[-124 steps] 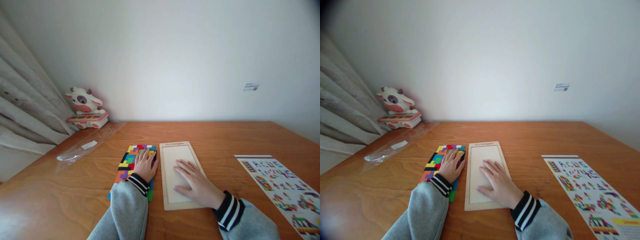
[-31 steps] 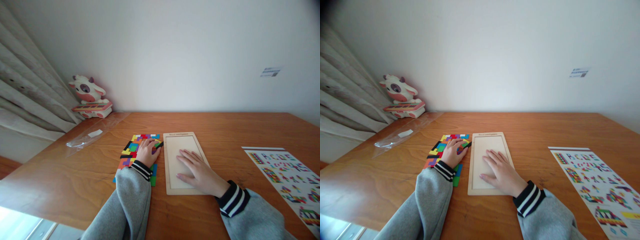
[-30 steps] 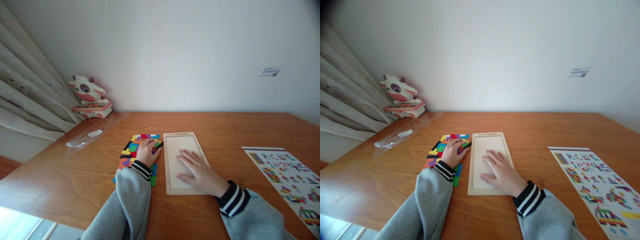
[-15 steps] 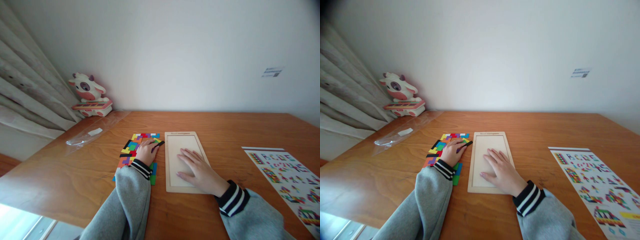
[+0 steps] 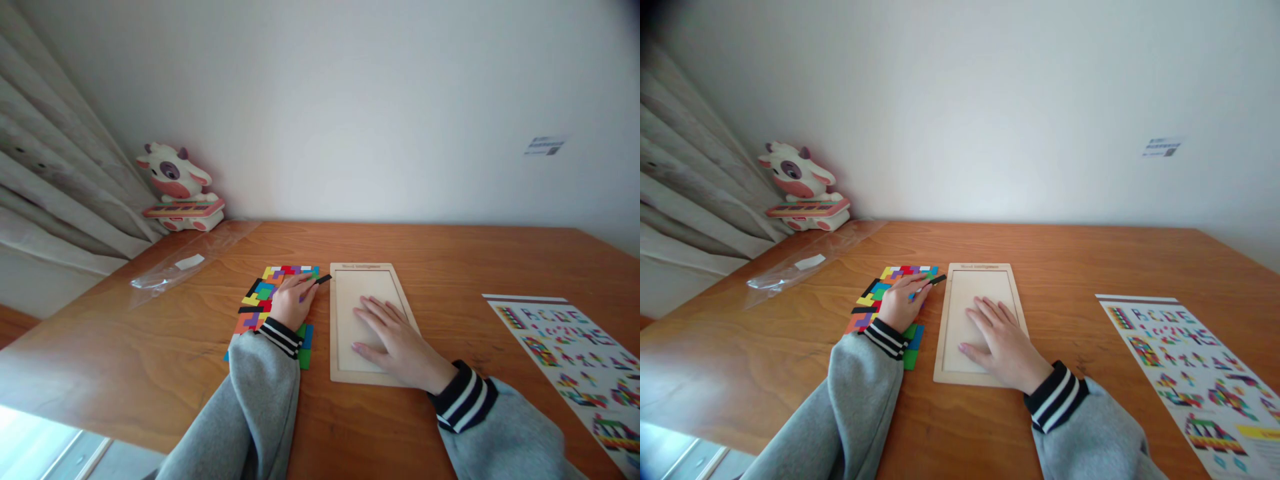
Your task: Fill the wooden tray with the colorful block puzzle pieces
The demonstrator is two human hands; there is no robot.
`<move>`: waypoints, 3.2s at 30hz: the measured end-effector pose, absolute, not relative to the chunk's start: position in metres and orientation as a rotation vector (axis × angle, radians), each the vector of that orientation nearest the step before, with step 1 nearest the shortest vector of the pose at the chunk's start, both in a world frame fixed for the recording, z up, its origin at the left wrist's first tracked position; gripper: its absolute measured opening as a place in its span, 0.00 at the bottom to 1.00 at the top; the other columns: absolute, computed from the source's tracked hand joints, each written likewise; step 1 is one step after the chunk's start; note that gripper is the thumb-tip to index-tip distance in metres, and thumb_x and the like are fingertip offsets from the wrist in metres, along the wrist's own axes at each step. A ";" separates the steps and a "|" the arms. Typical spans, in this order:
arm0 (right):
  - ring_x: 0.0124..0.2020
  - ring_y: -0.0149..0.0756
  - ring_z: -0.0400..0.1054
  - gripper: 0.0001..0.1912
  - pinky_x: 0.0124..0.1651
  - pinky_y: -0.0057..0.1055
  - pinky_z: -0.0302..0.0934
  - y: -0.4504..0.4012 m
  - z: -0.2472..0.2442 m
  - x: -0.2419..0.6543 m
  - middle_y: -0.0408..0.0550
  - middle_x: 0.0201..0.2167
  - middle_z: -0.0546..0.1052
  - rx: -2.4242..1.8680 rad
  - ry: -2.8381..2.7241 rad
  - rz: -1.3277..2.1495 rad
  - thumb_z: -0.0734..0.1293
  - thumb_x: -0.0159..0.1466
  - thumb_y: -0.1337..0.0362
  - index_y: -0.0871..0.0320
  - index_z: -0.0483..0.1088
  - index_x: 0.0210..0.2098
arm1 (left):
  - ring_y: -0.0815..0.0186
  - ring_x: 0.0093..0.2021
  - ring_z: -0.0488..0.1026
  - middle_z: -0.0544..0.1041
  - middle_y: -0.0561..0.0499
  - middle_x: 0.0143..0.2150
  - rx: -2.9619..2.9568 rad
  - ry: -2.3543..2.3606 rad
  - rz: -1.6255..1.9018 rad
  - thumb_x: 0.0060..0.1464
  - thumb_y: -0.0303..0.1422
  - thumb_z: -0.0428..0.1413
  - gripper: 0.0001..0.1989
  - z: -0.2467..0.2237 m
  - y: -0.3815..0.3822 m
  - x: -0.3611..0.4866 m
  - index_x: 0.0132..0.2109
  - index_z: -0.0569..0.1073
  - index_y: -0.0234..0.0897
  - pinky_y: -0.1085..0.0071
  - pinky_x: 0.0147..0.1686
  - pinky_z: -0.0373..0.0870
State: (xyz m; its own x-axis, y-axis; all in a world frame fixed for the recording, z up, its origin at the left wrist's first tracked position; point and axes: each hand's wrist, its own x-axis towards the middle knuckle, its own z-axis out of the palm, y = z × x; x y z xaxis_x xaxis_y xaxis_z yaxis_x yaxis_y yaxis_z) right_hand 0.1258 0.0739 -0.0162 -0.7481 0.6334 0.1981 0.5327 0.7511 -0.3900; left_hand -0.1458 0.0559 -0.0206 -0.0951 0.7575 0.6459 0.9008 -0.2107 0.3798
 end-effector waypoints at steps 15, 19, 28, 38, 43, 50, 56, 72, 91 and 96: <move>0.31 0.36 0.72 0.26 0.36 0.33 0.66 0.078 0.008 0.107 0.48 0.33 0.80 -0.898 -1.473 1.479 0.68 0.60 0.40 0.57 0.76 0.41 | 0.60 0.54 0.77 0.81 0.47 0.50 -2.383 -1.040 -1.304 0.60 0.28 0.60 0.15 0.023 0.046 -0.084 0.54 0.76 0.43 0.60 0.52 0.80; 0.26 0.32 0.67 0.25 0.30 0.30 0.60 0.083 0.008 0.109 0.44 0.25 0.76 -0.939 -1.302 1.506 0.72 0.56 0.40 0.57 0.76 0.33 | 0.61 0.51 0.79 0.82 0.47 0.48 -2.385 -0.996 -1.321 0.60 0.28 0.61 0.16 0.021 0.046 -0.079 0.55 0.75 0.43 0.63 0.49 0.81; 0.30 0.32 0.74 0.23 0.32 0.27 0.62 0.078 0.009 0.105 0.45 0.30 0.81 -0.895 -1.032 1.814 0.79 0.49 0.48 0.58 0.76 0.35 | 0.61 0.51 0.79 0.82 0.47 0.47 -2.393 -1.047 -1.356 0.58 0.27 0.61 0.19 0.021 0.033 -0.081 0.56 0.73 0.42 0.63 0.49 0.81; 0.31 0.30 0.74 0.22 0.37 0.29 0.66 0.079 0.002 0.106 0.44 0.32 0.81 -0.845 -1.014 1.813 0.80 0.49 0.53 0.57 0.77 0.38 | 0.61 0.45 0.80 0.78 0.41 0.53 -2.421 -1.875 -2.316 0.55 0.38 0.65 0.28 -0.001 0.036 -0.070 0.61 0.68 0.39 0.63 0.44 0.82; 0.36 0.33 0.74 0.21 0.41 0.30 0.66 0.078 0.000 0.106 0.46 0.37 0.82 -0.829 -1.067 1.803 0.81 0.48 0.53 0.56 0.79 0.37 | 0.60 0.44 0.80 0.81 0.43 0.49 -2.090 -2.222 -2.768 0.47 0.41 0.69 0.23 0.004 0.040 -0.070 0.47 0.78 0.34 0.65 0.45 0.79; 0.32 0.32 0.72 0.20 0.39 0.31 0.64 0.078 -0.001 0.109 0.45 0.34 0.81 -0.869 -1.167 1.834 0.80 0.50 0.54 0.56 0.79 0.39 | 0.63 0.42 0.80 0.82 0.47 0.42 -1.815 -2.255 -3.023 0.40 0.37 0.73 0.21 0.003 0.041 -0.070 0.41 0.79 0.34 0.69 0.44 0.76; 0.32 0.33 0.71 0.20 0.38 0.31 0.64 0.077 -0.002 0.109 0.44 0.32 0.80 -0.914 -1.331 1.757 0.78 0.52 0.51 0.56 0.78 0.39 | 0.67 0.39 0.79 0.82 0.49 0.39 -1.683 -2.240 -3.148 0.39 0.36 0.74 0.19 0.002 0.042 -0.068 0.38 0.79 0.33 0.72 0.42 0.75; 0.35 0.36 0.73 0.22 0.38 0.33 0.67 0.077 0.005 0.111 0.47 0.36 0.79 -0.991 -1.344 1.526 0.75 0.54 0.45 0.56 0.75 0.37 | 0.74 0.31 0.75 0.82 0.53 0.33 -1.323 -2.244 -3.357 0.32 0.40 0.76 0.21 0.016 0.043 -0.072 0.32 0.81 0.35 0.80 0.31 0.71; 0.40 0.38 0.74 0.20 0.43 0.35 0.69 0.083 -0.002 0.116 0.50 0.42 0.79 -0.944 -1.497 1.431 0.73 0.58 0.49 0.55 0.75 0.44 | 0.70 0.20 0.68 0.78 0.50 0.24 -3.086 -1.979 -1.054 0.54 0.41 0.62 0.11 0.023 0.029 -0.111 0.35 0.83 0.38 0.77 0.21 0.62; 0.38 0.37 0.73 0.19 0.40 0.34 0.70 0.081 0.000 0.116 0.49 0.40 0.79 -0.989 -1.475 1.491 0.75 0.55 0.50 0.56 0.74 0.40 | 0.68 0.27 0.71 0.78 0.50 0.26 -3.118 -1.746 -0.996 0.53 0.42 0.64 0.10 0.027 0.032 -0.124 0.32 0.82 0.40 0.72 0.32 0.66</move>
State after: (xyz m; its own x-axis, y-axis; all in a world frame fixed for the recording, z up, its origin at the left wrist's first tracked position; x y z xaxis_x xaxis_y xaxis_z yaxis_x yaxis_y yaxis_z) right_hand 0.1160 0.0815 0.0005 -0.3743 0.9273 0.0054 -0.0154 -0.0004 -0.9999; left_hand -0.1235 0.0315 0.0274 0.4589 0.8735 0.1623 0.5843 -0.4343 0.6856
